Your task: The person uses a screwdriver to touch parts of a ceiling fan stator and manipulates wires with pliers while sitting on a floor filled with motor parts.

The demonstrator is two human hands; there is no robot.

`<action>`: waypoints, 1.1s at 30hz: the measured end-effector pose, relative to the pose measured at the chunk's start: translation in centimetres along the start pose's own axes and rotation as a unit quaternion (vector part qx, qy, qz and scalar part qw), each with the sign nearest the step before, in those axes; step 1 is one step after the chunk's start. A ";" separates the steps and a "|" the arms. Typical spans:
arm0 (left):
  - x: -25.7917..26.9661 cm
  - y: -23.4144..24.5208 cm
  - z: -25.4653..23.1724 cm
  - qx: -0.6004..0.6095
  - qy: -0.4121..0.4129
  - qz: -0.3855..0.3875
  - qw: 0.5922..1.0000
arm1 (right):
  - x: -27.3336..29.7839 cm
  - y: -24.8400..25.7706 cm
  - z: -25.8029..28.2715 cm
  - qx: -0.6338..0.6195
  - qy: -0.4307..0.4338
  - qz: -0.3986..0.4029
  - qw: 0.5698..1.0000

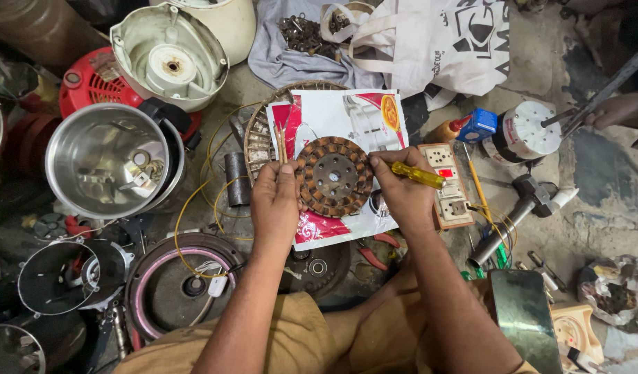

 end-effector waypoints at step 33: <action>0.1 0.1 0.0 -0.016 -0.011 -0.004 1.000 | -0.3 0.0 -0.1 0.011 -0.049 0.020 0.999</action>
Point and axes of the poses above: each hand's wrist, its own x-axis away from the middle knuckle, its own y-axis out of the back of the hand, z = x × y, the point moved 5 cm from there along -x, towards the middle knuckle, and after that the axes turned 11 degrees about y, right-handed, at the moved point
